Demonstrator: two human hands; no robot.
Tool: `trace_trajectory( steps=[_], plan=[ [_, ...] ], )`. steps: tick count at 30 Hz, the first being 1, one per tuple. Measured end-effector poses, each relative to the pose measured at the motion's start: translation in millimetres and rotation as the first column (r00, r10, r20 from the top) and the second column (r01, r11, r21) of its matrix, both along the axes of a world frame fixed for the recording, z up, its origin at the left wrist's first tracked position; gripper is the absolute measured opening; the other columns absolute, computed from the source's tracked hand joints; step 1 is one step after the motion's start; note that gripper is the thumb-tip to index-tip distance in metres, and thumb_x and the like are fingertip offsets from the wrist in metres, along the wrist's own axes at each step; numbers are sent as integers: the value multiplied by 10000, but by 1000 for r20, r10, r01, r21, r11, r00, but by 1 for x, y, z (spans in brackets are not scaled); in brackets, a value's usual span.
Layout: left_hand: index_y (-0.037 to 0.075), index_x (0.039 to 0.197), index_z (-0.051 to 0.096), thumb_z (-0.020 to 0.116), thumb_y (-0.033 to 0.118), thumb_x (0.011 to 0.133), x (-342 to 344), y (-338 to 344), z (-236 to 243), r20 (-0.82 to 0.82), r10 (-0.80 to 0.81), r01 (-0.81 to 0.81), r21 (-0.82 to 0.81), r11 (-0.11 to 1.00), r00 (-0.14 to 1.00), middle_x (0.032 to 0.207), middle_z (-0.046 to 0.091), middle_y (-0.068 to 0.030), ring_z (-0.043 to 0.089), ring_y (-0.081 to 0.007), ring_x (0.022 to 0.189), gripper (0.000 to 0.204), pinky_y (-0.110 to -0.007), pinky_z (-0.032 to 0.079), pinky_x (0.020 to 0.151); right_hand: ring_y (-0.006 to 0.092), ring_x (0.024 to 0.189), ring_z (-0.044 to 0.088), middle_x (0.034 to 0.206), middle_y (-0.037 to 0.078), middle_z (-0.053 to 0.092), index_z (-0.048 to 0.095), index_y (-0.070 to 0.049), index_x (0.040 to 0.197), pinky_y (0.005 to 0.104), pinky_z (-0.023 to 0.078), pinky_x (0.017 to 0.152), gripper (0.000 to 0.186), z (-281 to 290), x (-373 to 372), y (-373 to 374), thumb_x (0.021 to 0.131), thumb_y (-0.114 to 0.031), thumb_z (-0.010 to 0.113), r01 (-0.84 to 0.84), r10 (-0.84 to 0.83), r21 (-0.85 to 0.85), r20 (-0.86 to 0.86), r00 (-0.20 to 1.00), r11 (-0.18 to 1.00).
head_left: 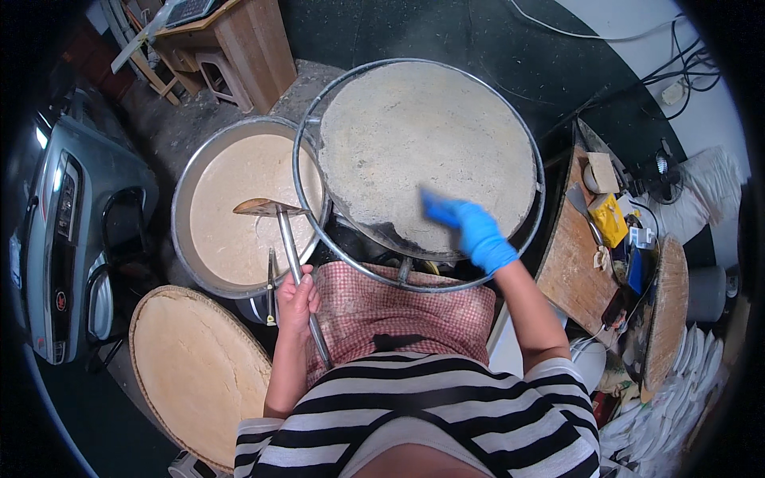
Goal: The person ladles batter onto a hot griddle, spreads it into a thin circle using a wooden spreader, cooks the crepe, then lifts and folds it with a blue spatula before placing it on a woven tray. The cycle repeats with a second crepe.
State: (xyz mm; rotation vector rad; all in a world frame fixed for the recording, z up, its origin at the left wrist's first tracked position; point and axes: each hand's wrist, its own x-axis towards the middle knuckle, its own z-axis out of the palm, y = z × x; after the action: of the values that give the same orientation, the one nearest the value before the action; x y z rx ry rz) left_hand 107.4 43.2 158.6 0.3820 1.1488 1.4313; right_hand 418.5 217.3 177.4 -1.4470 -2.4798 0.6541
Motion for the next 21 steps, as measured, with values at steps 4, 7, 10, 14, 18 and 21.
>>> trace_trajectory(
  steps=[4, 7, 10, 14, 18, 21],
  plan=[
    [25, 1011, 517, 519, 93, 881, 5, 3, 3, -15, -21, 21, -6, 1000, 1000, 553, 388, 31, 320, -49, 411, 147, -186, 291, 383, 393, 1003, 522, 1049, 236, 564, 558, -38, 1108, 421, 410, 885, 439, -13, 64, 45, 688, 65, 484, 339, -346, 140, 35, 937, 930],
    [22, 1008, 518, 512, 83, 879, 9, 3, 6, -21, -39, 39, 10, 999, 999, 550, 385, 29, 316, -51, 410, 142, -189, 293, 386, 394, 983, 530, 1043, 232, 565, 557, -37, 1104, 428, 419, 867, 419, -24, 82, 79, 699, 55, 501, 410, -436, 214, 91, 895, 887],
    [21, 1009, 516, 503, 71, 879, 10, 3, 7, -27, -47, 48, 25, 999, 999, 549, 384, 29, 318, -54, 413, 140, -191, 296, 391, 386, 951, 547, 1033, 226, 570, 554, -26, 1070, 428, 442, 831, 326, -39, 73, 102, 754, 17, 484, 392, -441, 291, 123, 889, 873],
    [21, 1015, 512, 507, 78, 881, 9, 3, 8, -47, -26, 27, 16, 999, 999, 555, 386, 30, 321, -53, 418, 146, -190, 296, 391, 370, 894, 569, 971, 212, 583, 556, -25, 991, 425, 466, 782, 219, -58, 41, 99, 809, -22, 434, 277, -376, 346, 263, 888, 896],
    [22, 1021, 509, 509, 81, 883, 9, 7, 7, -33, -16, 16, -3, 1000, 999, 562, 391, 30, 323, -51, 420, 150, -188, 296, 392, 373, 896, 566, 1013, 209, 569, 542, -37, 1058, 427, 456, 802, 303, -53, 39, 61, 765, -3, 475, 204, -284, 282, 281, 917, 937],
    [29, 1025, 510, 499, 83, 889, 10, 11, 6, -38, -51, 51, 8, 999, 998, 562, 389, 31, 322, -50, 418, 147, -190, 299, 392, 397, 922, 545, 1013, 231, 561, 542, -50, 1120, 432, 431, 849, 444, -33, 58, 48, 683, 27, 517, 131, -163, 188, 168, 972, 973]
  ],
)
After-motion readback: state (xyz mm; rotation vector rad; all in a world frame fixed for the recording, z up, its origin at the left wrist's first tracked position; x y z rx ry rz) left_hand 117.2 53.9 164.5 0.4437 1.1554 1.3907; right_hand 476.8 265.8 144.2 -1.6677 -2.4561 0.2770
